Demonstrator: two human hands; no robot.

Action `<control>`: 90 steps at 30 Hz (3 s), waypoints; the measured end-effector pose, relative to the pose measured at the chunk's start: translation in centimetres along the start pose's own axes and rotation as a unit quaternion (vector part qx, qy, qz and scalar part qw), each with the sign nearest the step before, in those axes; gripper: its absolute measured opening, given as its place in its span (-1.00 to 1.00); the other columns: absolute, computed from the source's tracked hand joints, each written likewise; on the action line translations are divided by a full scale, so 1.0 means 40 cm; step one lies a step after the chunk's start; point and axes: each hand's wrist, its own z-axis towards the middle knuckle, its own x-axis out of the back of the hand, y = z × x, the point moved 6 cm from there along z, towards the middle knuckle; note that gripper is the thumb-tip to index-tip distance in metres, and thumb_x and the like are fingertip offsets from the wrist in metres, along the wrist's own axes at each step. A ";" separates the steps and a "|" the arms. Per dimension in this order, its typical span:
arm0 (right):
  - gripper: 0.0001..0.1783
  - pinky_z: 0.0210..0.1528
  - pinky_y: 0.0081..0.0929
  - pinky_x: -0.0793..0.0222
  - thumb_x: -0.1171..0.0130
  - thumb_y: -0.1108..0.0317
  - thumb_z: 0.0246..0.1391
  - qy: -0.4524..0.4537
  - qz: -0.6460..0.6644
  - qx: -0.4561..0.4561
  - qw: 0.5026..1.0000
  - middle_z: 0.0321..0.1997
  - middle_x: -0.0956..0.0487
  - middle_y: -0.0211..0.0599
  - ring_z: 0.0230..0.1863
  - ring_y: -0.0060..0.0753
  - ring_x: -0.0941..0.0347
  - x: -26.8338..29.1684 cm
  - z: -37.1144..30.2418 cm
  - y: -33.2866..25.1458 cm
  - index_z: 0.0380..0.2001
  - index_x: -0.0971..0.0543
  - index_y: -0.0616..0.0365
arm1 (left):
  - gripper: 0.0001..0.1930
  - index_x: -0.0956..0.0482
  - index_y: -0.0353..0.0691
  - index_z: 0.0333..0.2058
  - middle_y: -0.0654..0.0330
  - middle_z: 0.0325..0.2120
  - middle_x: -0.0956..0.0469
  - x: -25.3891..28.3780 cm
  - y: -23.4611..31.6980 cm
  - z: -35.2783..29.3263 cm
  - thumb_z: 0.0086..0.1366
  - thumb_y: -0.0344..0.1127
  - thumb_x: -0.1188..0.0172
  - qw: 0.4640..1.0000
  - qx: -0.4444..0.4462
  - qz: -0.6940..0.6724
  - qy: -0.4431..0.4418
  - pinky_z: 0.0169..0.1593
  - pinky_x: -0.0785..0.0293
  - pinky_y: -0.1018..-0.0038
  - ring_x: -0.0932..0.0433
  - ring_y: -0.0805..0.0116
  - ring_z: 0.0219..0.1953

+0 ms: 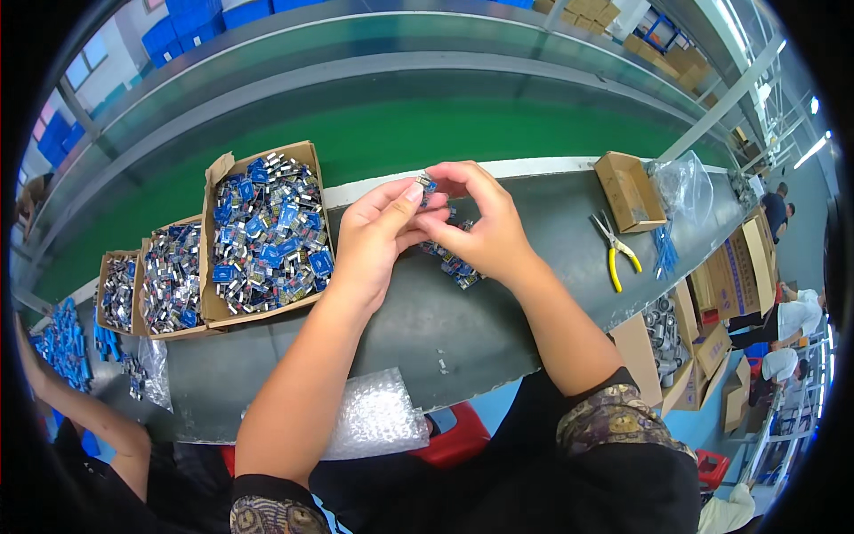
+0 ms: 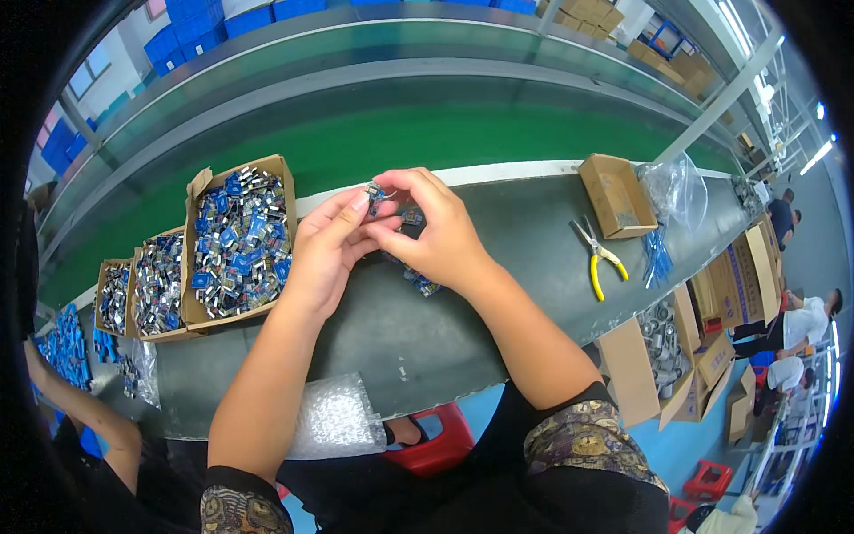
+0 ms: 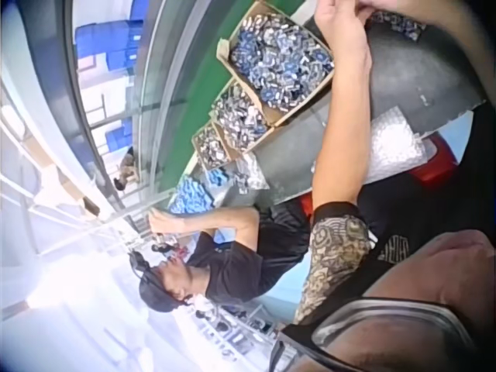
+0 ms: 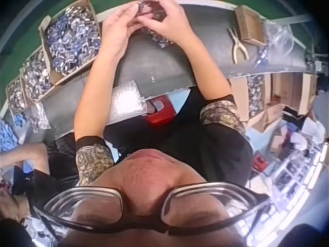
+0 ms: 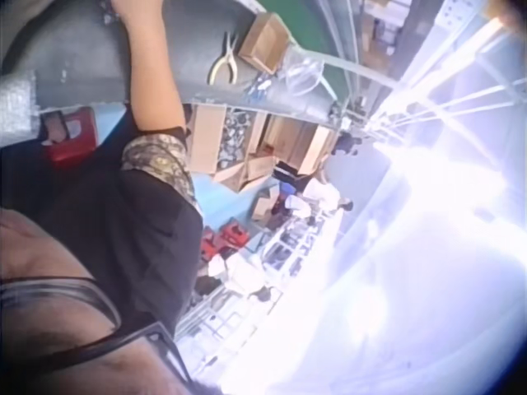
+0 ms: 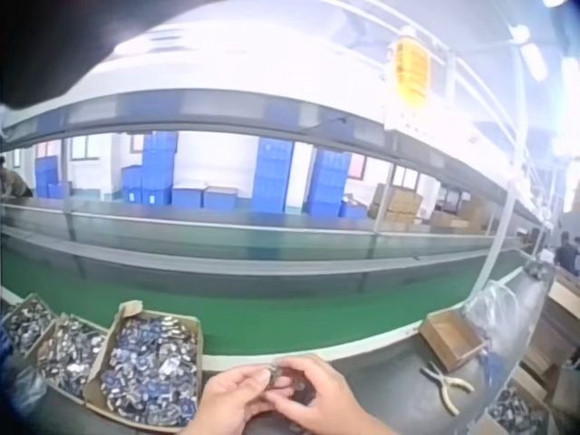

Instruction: Manually assemble and sort small electronic components into boxes at a production line workstation.

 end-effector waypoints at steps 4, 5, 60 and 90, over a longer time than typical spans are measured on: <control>-0.56 -0.09 -0.36 -0.47 -0.34 0.44 -0.13 0.016 -0.090 0.040 0.995 -0.17 -0.55 -0.18 -0.15 -0.22 -0.54 0.006 -0.002 -0.007 -0.12 -0.48 0.21 | -0.66 -0.52 -0.30 0.01 0.12 -0.16 -0.63 -0.006 -0.009 -0.002 0.40 -0.19 -0.11 1.000 0.007 0.017 -0.010 0.00 -0.55 0.38 -0.62 0.36 -0.13; -0.58 -0.10 -0.35 -0.47 -0.33 0.45 -0.13 0.020 -0.108 0.036 0.993 -0.17 -0.55 -0.19 -0.16 -0.21 -0.54 0.008 -0.003 -0.003 -0.14 -0.48 0.21 | -0.66 -0.52 -0.30 0.01 0.12 -0.16 -0.63 -0.008 -0.010 -0.002 0.40 -0.19 -0.11 1.000 0.007 0.018 -0.010 0.00 -0.55 0.38 -0.62 0.36 -0.13; -0.59 -0.21 -0.42 -0.48 -0.34 0.46 -0.20 0.053 -0.150 0.070 0.985 -0.21 -0.57 -0.23 -0.26 -0.30 -0.56 -0.011 -0.003 0.000 -0.18 -0.51 0.19 | -0.68 -0.51 -0.44 -0.02 0.03 -0.17 -0.62 -0.010 -0.014 -0.005 0.39 -0.29 -0.12 0.997 -0.038 0.005 0.063 0.05 -0.53 0.43 -0.62 0.31 -0.11; -0.60 -0.17 -0.24 -0.49 -0.34 0.26 -0.11 -0.435 0.113 0.043 0.892 -0.26 -0.61 -0.11 -0.23 -0.01 -0.57 -0.233 -0.357 -0.273 -0.21 -0.49 0.20 | -0.57 -0.51 -0.27 -0.16 0.18 -0.55 -0.49 -0.035 0.210 -0.075 0.44 0.03 0.09 0.973 -0.084 -0.196 -0.086 -0.39 -0.36 0.39 -0.43 0.33 -0.53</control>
